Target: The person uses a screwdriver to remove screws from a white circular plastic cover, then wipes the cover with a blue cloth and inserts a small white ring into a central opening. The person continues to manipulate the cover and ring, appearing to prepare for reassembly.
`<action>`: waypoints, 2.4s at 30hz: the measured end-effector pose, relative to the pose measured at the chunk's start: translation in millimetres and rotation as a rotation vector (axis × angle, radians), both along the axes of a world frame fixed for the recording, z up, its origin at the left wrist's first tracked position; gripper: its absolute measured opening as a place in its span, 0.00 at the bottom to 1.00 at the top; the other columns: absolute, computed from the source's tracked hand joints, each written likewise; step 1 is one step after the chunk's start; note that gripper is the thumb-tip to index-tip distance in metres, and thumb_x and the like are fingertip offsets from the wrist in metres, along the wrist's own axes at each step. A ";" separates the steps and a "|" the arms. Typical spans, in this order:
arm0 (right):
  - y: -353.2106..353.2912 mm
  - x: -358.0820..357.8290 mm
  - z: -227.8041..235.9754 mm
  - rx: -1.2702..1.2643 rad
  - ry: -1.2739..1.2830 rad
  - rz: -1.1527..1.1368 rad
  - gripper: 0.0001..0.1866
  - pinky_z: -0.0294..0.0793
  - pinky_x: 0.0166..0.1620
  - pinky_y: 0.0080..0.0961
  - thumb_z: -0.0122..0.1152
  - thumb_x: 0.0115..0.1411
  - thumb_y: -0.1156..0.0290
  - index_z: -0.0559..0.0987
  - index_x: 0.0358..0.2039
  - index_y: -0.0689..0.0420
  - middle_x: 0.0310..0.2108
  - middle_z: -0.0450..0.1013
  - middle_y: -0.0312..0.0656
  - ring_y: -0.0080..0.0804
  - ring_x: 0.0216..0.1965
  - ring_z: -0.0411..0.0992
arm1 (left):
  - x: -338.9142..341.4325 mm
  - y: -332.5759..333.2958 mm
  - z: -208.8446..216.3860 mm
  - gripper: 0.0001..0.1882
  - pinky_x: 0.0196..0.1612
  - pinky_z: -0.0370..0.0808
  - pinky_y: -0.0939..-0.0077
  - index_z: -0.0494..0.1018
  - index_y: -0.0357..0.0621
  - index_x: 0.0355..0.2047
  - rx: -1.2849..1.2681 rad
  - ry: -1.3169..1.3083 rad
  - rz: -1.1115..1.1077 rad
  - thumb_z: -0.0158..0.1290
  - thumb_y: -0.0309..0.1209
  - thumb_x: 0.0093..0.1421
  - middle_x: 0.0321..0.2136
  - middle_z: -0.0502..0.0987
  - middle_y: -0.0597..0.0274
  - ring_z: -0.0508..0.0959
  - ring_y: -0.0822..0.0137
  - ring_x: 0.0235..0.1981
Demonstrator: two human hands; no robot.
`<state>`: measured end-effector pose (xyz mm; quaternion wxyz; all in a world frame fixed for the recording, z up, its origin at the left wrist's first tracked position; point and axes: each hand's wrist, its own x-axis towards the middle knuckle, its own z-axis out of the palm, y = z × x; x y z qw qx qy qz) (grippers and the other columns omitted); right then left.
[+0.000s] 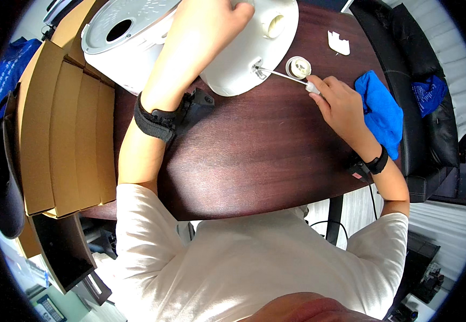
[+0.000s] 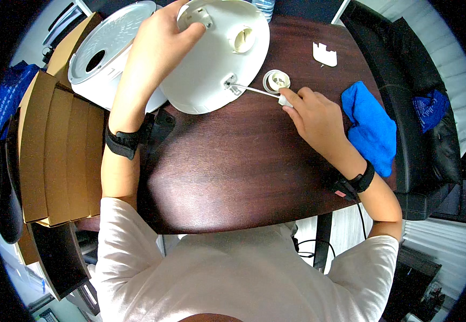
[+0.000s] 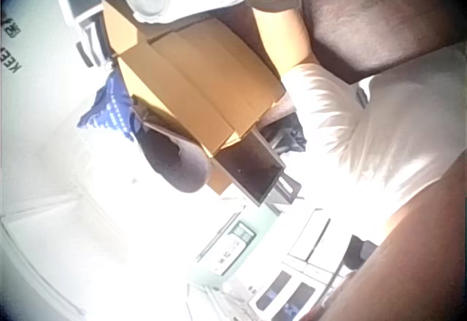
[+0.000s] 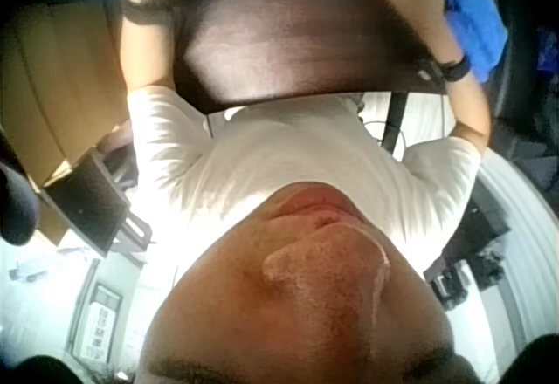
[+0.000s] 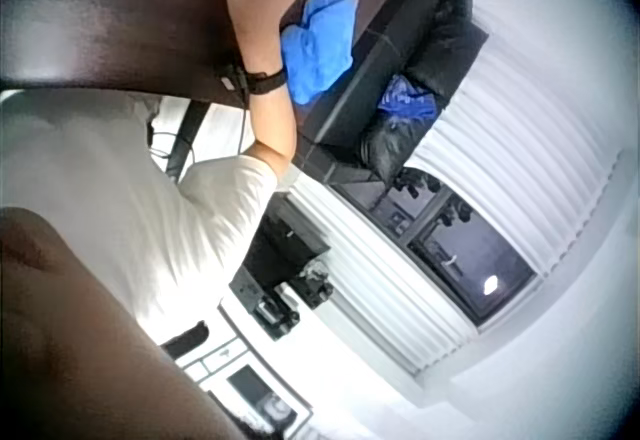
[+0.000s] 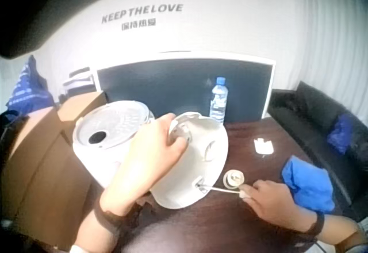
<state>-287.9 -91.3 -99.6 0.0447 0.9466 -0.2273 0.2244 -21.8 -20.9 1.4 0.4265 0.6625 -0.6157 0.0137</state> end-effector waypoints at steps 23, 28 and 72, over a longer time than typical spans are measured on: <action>7.2 3.3 -24.0 1.060 -0.112 -0.091 0.17 0.74 0.34 0.26 0.60 0.62 0.67 0.77 0.49 0.60 0.27 0.73 0.44 0.23 0.27 0.72 | -3.8 -1.3 0.3 0.14 0.39 0.75 0.59 0.73 0.32 0.39 0.033 -0.025 0.050 0.52 0.30 0.56 0.30 0.78 0.39 0.79 0.44 0.35; 9.1 7.5 3.5 1.504 -0.103 -0.229 0.17 0.65 0.24 0.15 0.56 0.65 0.66 0.76 0.51 0.59 0.25 0.71 0.34 0.16 0.21 0.66 | -2.3 -0.1 7.4 0.13 0.38 0.75 0.60 0.73 0.32 0.38 0.101 0.046 0.015 0.52 0.30 0.56 0.28 0.78 0.39 0.80 0.46 0.34; 13.0 7.6 -11.2 1.459 -0.102 -0.170 0.21 0.60 0.18 0.13 0.53 0.67 0.62 0.73 0.56 0.58 0.26 0.68 0.32 0.14 0.19 0.65 | -4.5 1.6 4.9 0.13 0.38 0.75 0.59 0.73 0.33 0.38 0.052 -0.009 0.041 0.52 0.29 0.55 0.28 0.77 0.39 0.79 0.43 0.33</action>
